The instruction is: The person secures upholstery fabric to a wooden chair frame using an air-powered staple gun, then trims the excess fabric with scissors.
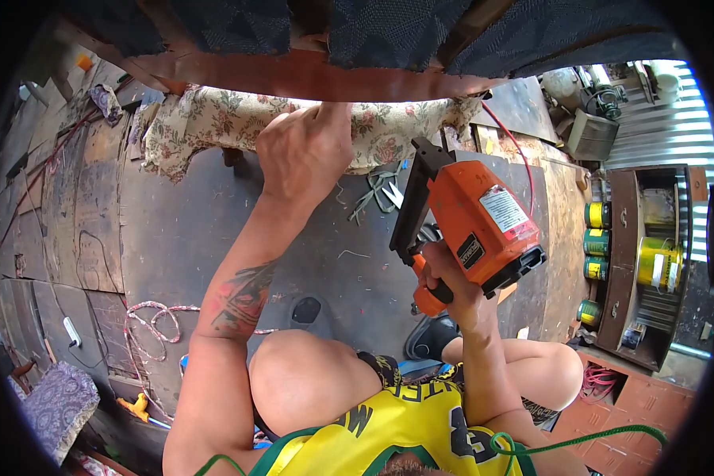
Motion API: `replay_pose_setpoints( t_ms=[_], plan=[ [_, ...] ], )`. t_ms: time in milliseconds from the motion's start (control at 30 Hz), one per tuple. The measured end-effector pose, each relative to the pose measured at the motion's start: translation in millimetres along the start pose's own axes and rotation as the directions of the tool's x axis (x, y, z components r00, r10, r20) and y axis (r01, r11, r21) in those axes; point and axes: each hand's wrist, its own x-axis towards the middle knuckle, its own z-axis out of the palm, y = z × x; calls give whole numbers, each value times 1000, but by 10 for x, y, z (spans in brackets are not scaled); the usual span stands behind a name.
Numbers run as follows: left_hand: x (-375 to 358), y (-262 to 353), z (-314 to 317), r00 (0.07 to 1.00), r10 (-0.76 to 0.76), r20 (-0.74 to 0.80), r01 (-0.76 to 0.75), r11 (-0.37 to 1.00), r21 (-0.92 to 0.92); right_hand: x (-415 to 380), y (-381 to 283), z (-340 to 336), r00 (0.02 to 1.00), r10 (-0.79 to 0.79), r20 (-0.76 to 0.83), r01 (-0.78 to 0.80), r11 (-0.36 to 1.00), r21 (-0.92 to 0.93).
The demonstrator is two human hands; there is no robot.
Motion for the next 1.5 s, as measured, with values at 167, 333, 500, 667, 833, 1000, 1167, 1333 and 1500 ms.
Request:
replay_pose_setpoints(
  t_ms=[167, 333, 500, 667, 833, 1000, 1167, 1333, 1500],
  plan=[
    [-273, -54, -196, 923, 367, 114, -291, 861, -417, -14, 21, -25, 999, 50, 1, -50, 994, 101],
    [-811, -17, -120, 430, -251, 867, 897, 223, -381, 11, 8, -39, 998, 69, -1, -69, 991, 117],
    [-552, 238, -99, 452, -476, 755, 547, -520, -656, -8, -11, 54, 999, 41, -17, -39, 996, 83],
    [-206, 385, -87, 339, -565, 752, 543, -536, -647, -48, -96, 79, 999, 35, 5, -35, 999, -16],
    [-226, 352, -83, 292, -584, 757, 557, -540, -631, -45, -121, 112, 1000, 30, -3, -30, 999, -44],
    [-123, 488, -127, 248, -677, 693, 541, -496, -679, -10, -145, 160, 1000, 23, 4, -23, 997, -74],
    [-75, 441, -109, 272, -642, 717, 659, -419, -625, 6, -183, 197, 1000, 24, 15, -22, 992, -125],
    [-132, 364, -110, 479, -688, 546, 646, -146, -749, 9, -224, 277, 1000, 15, 9, -14, 993, -117],
    [-298, 313, 61, 586, -693, 419, 563, -23, -826, 123, -271, 374, 1000, 16, 10, -15, 991, -136]
  ],
)
